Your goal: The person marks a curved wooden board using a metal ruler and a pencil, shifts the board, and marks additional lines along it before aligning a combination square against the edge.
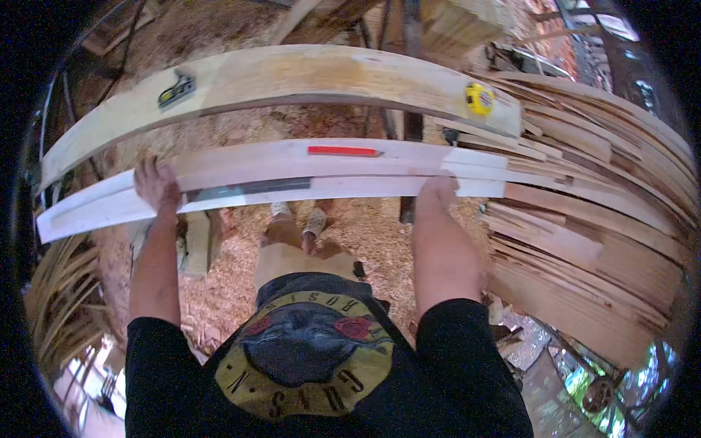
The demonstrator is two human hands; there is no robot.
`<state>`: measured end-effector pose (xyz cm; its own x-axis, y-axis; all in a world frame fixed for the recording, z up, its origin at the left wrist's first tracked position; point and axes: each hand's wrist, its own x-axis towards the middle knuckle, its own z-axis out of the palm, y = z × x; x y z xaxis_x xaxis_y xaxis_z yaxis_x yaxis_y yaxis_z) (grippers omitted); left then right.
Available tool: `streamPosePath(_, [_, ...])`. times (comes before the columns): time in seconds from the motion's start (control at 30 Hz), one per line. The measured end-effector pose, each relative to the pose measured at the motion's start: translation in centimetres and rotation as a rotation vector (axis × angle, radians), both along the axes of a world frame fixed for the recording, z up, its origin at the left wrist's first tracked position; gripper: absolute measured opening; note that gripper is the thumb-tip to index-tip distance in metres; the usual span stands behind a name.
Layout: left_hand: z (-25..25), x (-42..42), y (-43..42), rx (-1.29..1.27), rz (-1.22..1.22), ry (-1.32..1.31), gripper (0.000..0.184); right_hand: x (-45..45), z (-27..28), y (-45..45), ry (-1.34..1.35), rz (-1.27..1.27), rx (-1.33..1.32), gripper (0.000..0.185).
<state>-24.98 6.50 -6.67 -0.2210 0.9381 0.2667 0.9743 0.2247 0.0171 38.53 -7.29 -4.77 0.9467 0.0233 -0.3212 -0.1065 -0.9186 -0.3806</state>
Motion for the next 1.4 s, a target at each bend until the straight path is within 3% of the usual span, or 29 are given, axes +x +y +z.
streamPosePath(0.07, [0.6, 0.3, -0.1, -0.012, -0.023, 0.014, 0.047, 1.2, -2.5, 1.1, -0.075, -0.408, 0.124, 0.063])
streamPosePath(0.13, [0.9, 0.5, -0.2, -0.008, -0.03, 0.015, 0.044, 0.5, -0.7, 1.2, -0.066, -0.396, 0.118, 0.06])
streamPosePath(0.23, [0.2, -0.5, -0.1, 0.025, -0.105, 0.038, 0.042, 3.0, -5.5, -0.2, -0.153, -0.359, 0.129, 0.057])
streamPosePath(0.37, [0.1, -0.1, 0.0, 0.043, -0.049, 0.016, 0.045, 1.4, -2.7, 1.5, -0.186, -0.56, 0.095, 0.057])
streamPosePath(0.47, [-0.6, -0.6, 0.0, 0.032, -0.022, 0.01, 0.047, 1.4, -2.9, 1.2, -0.184, -0.542, 0.146, 0.057])
streamPosePath(0.57, [-0.8, -0.9, 0.0, 0.018, -0.014, 0.027, 0.047, -0.4, 0.7, 2.3, -0.153, -0.586, 0.182, 0.062])
streamPosePath(0.77, [-0.3, -0.7, 0.1, 0.018, -0.023, -0.002, 0.047, -1.1, 2.0, 2.3, -0.118, -0.55, 0.269, 0.057])
streamPosePath(0.97, [-1.1, -1.3, 0.2, -0.003, -0.007, 0.043, 0.046, -0.1, 0.2, 2.0, -0.138, -0.551, 0.172, 0.058])
streamPosePath(1.17, [-0.3, -0.4, 0.0, 0.035, -0.008, 0.022, 0.045, -0.9, 1.6, 2.0, -0.077, -0.523, 0.236, 0.068])
streamPosePath(1.4, [-0.2, -0.3, 0.0, 0.014, -0.008, 0.028, 0.047, 0.5, -1.8, 1.9, -0.222, -0.58, 0.112, 0.059])
